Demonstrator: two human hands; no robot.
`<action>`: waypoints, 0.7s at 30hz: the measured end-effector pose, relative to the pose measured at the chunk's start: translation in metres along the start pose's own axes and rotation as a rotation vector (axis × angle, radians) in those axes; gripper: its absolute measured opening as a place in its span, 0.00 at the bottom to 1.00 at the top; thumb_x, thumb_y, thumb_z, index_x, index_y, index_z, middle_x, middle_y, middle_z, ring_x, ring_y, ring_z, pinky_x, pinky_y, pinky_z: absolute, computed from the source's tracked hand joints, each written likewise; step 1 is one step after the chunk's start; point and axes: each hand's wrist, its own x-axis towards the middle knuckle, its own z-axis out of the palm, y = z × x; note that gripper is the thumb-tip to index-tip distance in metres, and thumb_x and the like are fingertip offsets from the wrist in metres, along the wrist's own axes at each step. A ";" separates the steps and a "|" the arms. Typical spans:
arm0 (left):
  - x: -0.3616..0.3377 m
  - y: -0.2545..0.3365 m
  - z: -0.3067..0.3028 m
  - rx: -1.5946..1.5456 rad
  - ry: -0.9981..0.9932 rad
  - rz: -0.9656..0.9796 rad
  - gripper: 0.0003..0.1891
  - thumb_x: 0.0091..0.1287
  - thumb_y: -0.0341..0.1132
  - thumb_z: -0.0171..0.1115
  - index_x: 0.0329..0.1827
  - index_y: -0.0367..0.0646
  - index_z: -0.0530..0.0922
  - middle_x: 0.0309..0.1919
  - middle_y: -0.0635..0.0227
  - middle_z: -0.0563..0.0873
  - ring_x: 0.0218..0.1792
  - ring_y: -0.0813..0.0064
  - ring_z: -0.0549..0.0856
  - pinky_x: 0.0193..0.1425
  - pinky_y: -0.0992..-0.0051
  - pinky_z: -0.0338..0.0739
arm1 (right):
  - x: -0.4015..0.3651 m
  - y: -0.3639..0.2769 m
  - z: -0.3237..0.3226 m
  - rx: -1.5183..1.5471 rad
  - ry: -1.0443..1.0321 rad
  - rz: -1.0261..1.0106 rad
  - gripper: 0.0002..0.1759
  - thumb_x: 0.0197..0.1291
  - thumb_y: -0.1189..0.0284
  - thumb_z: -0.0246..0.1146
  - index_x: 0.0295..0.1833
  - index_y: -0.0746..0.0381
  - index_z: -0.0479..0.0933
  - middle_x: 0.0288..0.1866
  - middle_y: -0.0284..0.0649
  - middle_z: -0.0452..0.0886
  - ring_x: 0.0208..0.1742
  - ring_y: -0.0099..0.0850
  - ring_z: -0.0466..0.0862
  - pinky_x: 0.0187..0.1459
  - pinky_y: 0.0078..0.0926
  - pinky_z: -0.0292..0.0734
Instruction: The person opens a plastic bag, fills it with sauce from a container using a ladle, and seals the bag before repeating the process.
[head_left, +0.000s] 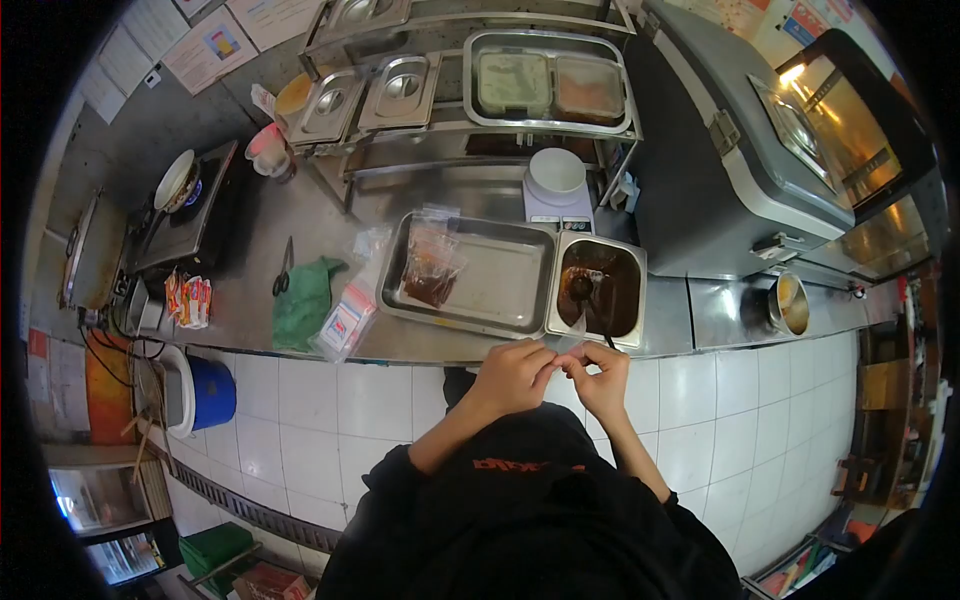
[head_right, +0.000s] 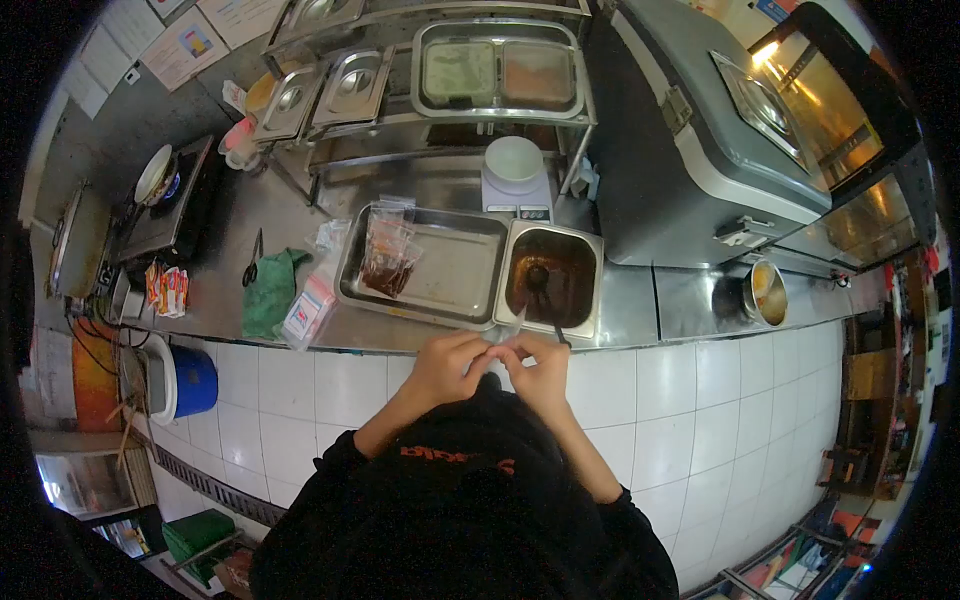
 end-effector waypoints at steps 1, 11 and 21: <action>0.000 0.000 0.000 0.001 0.002 -0.003 0.04 0.50 0.29 0.59 0.28 0.42 0.74 0.21 0.65 0.76 0.22 0.61 0.77 0.25 0.67 0.71 | 0.000 -0.002 0.000 -0.015 -0.012 -0.016 0.03 0.46 0.79 0.66 0.23 0.66 0.79 0.17 0.37 0.77 0.18 0.21 0.75 0.21 0.18 0.66; 0.011 0.002 0.000 0.095 0.217 -0.128 0.06 0.47 0.29 0.58 0.22 0.42 0.69 0.17 0.64 0.73 0.18 0.62 0.76 0.22 0.67 0.68 | -0.004 -0.012 -0.003 -0.253 -0.087 -0.050 0.06 0.44 0.81 0.62 0.20 0.66 0.72 0.17 0.40 0.72 0.16 0.34 0.72 0.20 0.26 0.64; 0.021 -0.003 -0.012 0.159 0.062 -0.321 0.05 0.49 0.32 0.57 0.20 0.43 0.72 0.16 0.65 0.77 0.20 0.61 0.79 0.23 0.64 0.71 | 0.005 -0.024 -0.013 -0.513 -0.199 -0.406 0.09 0.37 0.77 0.65 0.30 0.58 0.80 0.55 0.39 0.70 0.53 0.42 0.67 0.51 0.40 0.60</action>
